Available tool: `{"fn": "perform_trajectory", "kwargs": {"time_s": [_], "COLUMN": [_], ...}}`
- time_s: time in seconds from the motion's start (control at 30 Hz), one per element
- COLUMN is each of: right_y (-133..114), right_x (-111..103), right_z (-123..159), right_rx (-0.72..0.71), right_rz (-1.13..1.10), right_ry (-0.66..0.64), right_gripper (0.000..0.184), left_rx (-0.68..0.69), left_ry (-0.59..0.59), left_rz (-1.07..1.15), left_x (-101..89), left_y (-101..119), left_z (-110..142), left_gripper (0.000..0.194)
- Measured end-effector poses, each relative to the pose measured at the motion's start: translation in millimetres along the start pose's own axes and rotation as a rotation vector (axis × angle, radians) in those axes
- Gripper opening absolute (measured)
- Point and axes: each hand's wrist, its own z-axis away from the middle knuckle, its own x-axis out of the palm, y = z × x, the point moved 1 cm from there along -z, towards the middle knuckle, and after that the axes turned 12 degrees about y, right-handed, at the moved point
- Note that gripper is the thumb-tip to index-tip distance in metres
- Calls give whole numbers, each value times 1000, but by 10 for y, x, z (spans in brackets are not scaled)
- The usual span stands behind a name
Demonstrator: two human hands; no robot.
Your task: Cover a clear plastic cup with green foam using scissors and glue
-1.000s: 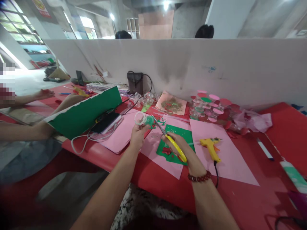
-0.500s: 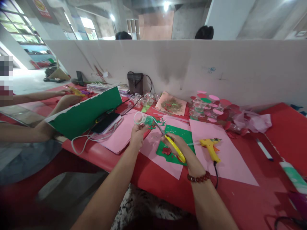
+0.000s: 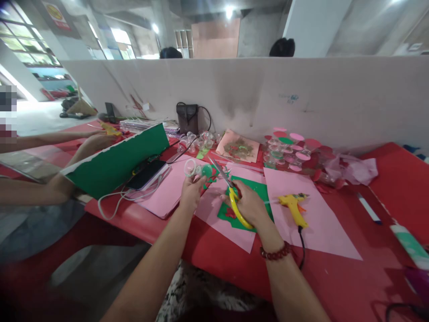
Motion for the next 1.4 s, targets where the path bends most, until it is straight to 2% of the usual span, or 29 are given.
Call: {"fn": "perform_trajectory", "kwargs": {"time_s": [0.07, 0.13, 0.37, 0.5, 0.73, 1.07, 1.4], "right_y": [-19, -30, -7, -14, -4, -13, -31], "right_x": [6, 14, 60, 95, 129, 113, 101], "right_z": [10, 13, 8, 22, 24, 19, 21], "right_rx": [30, 64, 2, -33, -55, -35, -19], "right_rz": [182, 273, 174, 240, 268, 208, 159], "right_ry": [75, 113, 170, 186, 187, 144, 134], "right_gripper": [56, 56, 54, 45, 45, 45, 43], "left_rx": [-41, -69, -61, -27, 10, 25, 26], "left_ry": [-45, -84, -93, -101, -103, -94, -82], "left_rz": [22, 32, 30, 42, 25, 17, 32], "left_x": [19, 37, 48, 65, 71, 11, 21], "left_y": [21, 46, 81, 103, 120, 74, 76], "left_z": [25, 52, 91, 110, 116, 62, 63], "left_gripper": [50, 48, 44, 47, 48, 55, 50]}}
